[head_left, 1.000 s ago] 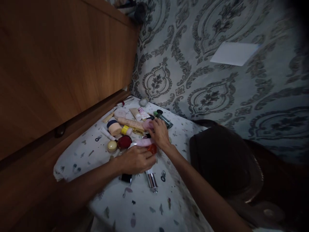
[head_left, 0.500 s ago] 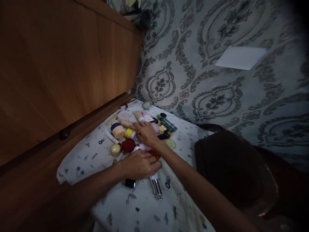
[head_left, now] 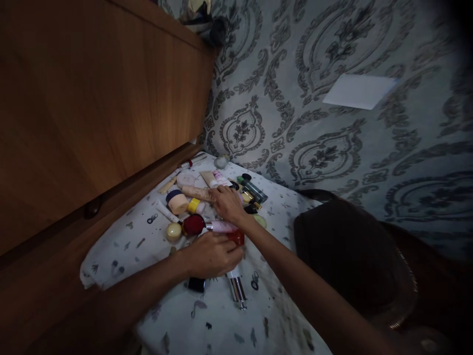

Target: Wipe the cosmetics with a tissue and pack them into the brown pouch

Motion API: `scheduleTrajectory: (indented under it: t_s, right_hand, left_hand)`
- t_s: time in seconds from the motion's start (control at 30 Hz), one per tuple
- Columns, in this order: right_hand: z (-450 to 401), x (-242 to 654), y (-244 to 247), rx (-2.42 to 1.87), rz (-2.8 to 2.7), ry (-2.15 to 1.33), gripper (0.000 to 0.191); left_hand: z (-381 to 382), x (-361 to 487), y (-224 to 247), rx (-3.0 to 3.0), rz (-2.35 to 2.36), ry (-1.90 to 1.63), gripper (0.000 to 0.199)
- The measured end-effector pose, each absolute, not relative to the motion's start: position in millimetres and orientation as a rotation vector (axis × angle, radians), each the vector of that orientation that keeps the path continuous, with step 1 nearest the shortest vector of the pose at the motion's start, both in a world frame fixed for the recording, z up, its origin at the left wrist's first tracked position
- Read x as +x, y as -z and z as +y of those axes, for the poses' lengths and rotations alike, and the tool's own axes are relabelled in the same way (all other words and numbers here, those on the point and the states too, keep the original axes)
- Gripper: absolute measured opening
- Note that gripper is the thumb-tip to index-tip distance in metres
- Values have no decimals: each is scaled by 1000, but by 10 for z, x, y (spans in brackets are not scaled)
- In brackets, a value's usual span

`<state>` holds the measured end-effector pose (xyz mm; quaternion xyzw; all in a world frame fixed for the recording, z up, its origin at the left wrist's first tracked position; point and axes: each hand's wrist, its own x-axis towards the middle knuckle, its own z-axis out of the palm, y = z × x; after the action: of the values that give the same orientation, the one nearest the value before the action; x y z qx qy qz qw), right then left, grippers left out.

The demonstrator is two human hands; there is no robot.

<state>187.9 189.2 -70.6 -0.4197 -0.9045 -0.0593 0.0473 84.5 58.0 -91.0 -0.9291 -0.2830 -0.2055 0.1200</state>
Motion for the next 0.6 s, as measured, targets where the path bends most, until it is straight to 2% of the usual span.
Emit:
scheduleTrajectory:
  t_s: [0.17,0.43,0.6]
  right_hand:
    - [1946,1915,689,-1520,-2620,114,32]
    - [2248,2126,706,-1770,-2320,-197,35]
    - [2565,2364,763,-1886,-2151,-216,45]
  left_hand:
    - [583,839,914,-2679,-801,661,15]
    - [547,794,890,-2665,-724,765,19]
    - [533,800,872,-2693,-737,752,15]
